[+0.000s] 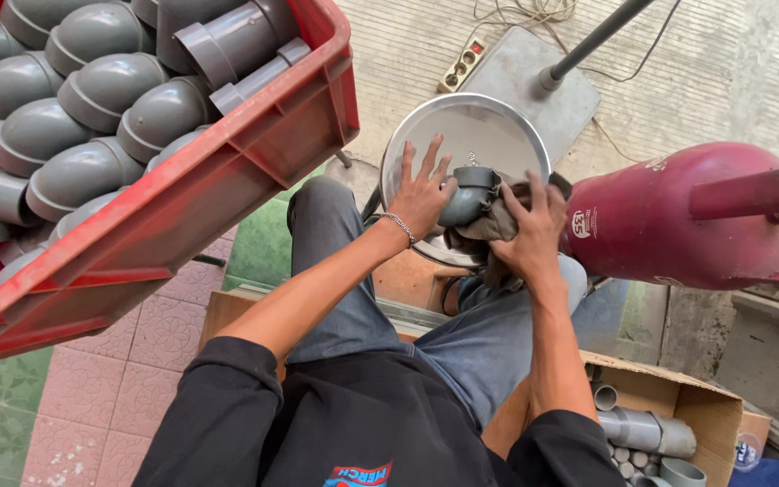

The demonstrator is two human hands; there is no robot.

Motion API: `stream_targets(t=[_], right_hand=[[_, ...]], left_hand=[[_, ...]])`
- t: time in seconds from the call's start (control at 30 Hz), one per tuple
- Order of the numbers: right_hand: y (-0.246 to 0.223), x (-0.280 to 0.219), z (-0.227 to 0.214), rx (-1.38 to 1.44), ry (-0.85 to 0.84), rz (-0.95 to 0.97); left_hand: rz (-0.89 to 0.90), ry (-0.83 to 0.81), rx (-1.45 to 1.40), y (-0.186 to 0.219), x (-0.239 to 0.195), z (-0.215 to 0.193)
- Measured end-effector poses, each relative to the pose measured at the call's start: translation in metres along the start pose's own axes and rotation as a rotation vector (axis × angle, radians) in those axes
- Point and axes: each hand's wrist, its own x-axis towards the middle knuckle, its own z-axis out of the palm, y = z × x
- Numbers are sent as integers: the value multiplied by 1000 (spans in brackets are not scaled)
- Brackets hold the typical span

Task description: The person sits on the floor and repeatedly picks up gray plastic pipe fittings from a red crate. They wipe each fitting with a cloth over a metal bowl, then place the cleaned items into a cardboard box. The process is repeated for multiple fittings throughout the clip.

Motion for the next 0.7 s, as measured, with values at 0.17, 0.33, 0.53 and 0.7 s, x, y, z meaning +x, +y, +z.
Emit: stream_targets(t=[0.17,0.33,0.53,0.7], right_hand=[[19,-4,3,195,-160,-23],[27,12,-26,633,62,169],[69,23,43,618,288,150],[42,20,20,327,369,63]], left_hand=[[-32,-26,8,6,-1,-30],[-47,-138,18,5,1,-26],[-67,-161,20,11,1,-48],[-59,-109,13,8,3,-50]])
